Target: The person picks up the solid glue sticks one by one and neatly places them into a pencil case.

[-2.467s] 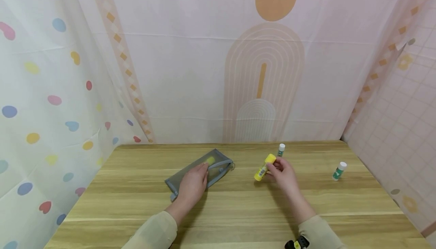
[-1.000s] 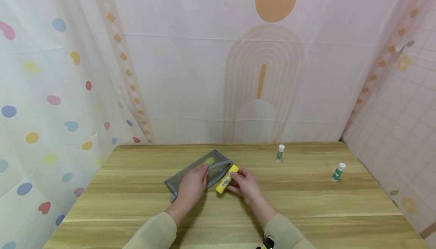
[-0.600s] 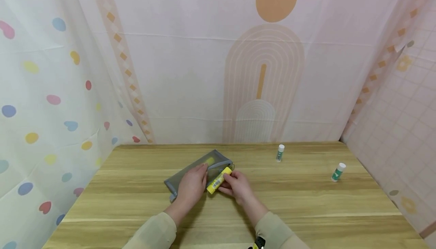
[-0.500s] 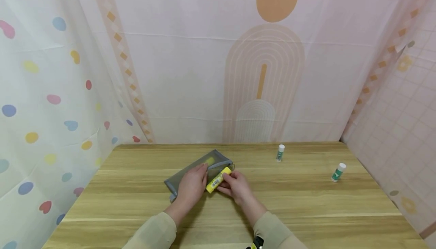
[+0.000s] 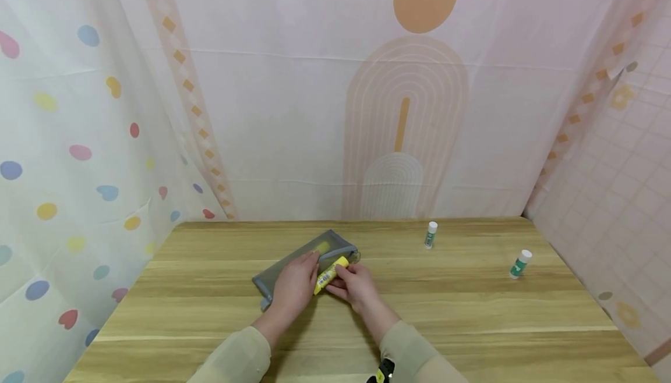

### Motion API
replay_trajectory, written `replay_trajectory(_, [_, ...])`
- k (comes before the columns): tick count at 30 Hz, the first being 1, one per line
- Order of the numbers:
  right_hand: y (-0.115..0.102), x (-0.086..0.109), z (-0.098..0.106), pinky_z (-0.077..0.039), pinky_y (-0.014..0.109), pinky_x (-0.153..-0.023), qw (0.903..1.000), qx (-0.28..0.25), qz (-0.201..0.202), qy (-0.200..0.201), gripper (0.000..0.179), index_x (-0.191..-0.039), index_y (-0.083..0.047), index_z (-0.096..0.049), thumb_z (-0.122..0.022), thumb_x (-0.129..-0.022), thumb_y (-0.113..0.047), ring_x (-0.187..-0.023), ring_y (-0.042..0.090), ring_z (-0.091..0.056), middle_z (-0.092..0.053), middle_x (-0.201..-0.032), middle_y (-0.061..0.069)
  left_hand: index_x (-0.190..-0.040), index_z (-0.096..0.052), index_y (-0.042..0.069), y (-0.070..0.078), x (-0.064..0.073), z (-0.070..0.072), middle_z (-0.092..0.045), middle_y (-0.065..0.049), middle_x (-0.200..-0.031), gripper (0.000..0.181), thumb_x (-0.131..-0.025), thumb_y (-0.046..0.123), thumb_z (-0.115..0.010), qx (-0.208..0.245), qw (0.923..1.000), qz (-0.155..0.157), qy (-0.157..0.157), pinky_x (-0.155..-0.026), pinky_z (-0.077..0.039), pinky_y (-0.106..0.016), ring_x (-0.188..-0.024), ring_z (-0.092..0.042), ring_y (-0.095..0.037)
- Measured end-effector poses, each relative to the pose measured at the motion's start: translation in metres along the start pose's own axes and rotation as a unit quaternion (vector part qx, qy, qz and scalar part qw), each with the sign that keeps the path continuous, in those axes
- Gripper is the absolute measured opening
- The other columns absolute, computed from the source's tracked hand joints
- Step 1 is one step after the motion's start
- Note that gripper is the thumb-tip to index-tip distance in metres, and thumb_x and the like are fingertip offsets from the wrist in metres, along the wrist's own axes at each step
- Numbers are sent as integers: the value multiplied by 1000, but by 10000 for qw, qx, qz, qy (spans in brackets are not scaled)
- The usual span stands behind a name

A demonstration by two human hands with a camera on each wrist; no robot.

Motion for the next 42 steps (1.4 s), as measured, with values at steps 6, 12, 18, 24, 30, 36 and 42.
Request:
replay_trajectory(6, [1, -5, -2, -59, 37, -82, 9999, -32, -3, 102, 36, -124, 23, -44, -50, -103, -5, -73, 15, -68, -64, -84, 14, -122, -67, -2, -1, 0, -1, -67, -20, -119, 29, -94, 6, -65, -19, 10000, 40, -36, -88, -55, -49, -107, -65, -37])
replay_trajectory(12, [2, -11, 0, -59, 35, -82, 9996, -43, 1, 296, 34, -121, 23, -46, -52, -102, -4, -71, 14, -67, -63, -83, 14, -122, -67, -2, 1, 0, -1, -67, -20, -119, 30, -94, 6, -65, 8, 10000, 38, -48, -88, -55, -49, -107, -65, -37])
replay_trajectory(18, [1, -14, 2, -59, 32, -81, 9989, 4, -76, 467, 32, -119, 22, -49, -54, -101, -4, -69, 13, -67, -63, -82, 14, -123, -67, -2, 2, 0, -1, -67, -20, -120, 30, -94, 5, -65, 20, 10000, 41, -71, -88, -56, -49, -108, -65, -37])
replay_trajectory(24, [1, -14, 3, -59, 30, -80, 9988, -130, -101, 460, 31, -119, 24, -50, -53, -101, -1, -78, 21, -72, -64, -84, 15, -122, -68, -2, 3, 0, -1, -67, -20, -119, 30, -92, 3, -67, 44, 10000, -36, 2, -87, -56, -48, -107, -66, -37])
replay_trajectory(30, [0, -13, 3, -59, 30, -80, 9991, -152, -99, 387, 35, -126, 25, -43, -49, -101, 2, -81, 22, -72, -64, -87, 17, -119, -68, -3, 3, -1, 0, -68, -20, -116, 28, -92, 2, -66, -21, 9997, -190, 125, -89, -53, -56, -106, -66, -38])
replay_trajectory(36, [-1, -9, 4, -58, 33, -83, 9997, -65, -58, 249, 39, -131, 27, -38, -46, -103, 1, -84, 23, -71, -63, -104, 30, -116, -69, -3, 4, 0, 1, -69, -20, -114, 26, -90, 2, -68, 18, 9996, -231, 128, -87, -54, -56, -102, -67, -39])
replay_trajectory(42, [-5, -4, 10, -59, 34, -83, 9997, 59, 2, 233, 37, -131, 24, -42, -46, -102, 0, -89, 27, -71, -62, -112, 35, -117, -69, -3, 3, 1, 0, -68, -21, -114, 26, -91, 3, -67, 45, 9997, -218, 77, -89, -54, -51, -102, -67, -38])
Point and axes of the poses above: each hand's wrist, its own x-axis away from the middle knuckle, its own z-axis out of the back of the hand, y = z × x, the point moved 9 cm from there along -x, towards the middle knuckle
